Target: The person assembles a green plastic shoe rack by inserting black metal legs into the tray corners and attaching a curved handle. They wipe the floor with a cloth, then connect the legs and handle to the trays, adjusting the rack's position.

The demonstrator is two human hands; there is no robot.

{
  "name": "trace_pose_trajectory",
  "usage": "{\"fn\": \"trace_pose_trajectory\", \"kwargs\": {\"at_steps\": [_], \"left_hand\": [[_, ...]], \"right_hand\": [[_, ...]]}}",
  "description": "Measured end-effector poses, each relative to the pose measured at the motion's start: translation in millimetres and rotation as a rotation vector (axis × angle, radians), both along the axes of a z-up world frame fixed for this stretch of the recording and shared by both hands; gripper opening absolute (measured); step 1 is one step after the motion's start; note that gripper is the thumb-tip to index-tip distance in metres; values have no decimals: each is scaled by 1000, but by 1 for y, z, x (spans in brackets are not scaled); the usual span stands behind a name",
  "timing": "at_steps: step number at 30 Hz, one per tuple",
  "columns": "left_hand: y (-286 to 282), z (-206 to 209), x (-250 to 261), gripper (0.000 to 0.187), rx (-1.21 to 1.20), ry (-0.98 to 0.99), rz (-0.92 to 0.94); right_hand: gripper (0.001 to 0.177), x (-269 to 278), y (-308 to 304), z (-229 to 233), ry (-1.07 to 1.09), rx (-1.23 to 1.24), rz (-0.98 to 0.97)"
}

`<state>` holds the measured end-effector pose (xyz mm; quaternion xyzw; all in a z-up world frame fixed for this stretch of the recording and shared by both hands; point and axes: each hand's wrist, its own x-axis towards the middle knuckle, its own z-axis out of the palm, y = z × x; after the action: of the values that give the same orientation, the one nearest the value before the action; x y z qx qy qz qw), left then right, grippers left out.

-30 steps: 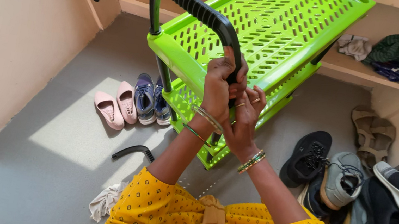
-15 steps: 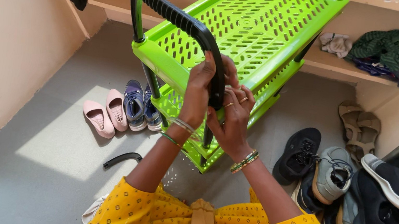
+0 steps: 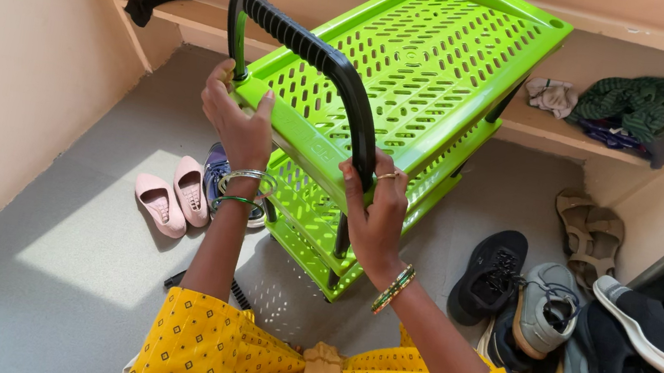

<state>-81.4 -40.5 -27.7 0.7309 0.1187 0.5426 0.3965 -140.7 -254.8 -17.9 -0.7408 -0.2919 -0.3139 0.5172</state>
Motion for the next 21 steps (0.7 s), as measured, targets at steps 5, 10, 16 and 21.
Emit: {"fn": "trace_pose_trajectory", "kwargs": {"at_steps": [5,10,16,21], "left_hand": [[9,-15,13,69,54,21,38],[20,-16,21,76,37,-6,27],[37,-20,34,74,29,36,15],[40,-25,38,68,48,147,62]], "right_hand": [[11,3,-3,-3,-52,-22,27],[12,3,-6,-4,-76,-35,58],[14,3,-6,-4,-84,-48,57],[14,3,-6,-4,-92,-48,62]]}}
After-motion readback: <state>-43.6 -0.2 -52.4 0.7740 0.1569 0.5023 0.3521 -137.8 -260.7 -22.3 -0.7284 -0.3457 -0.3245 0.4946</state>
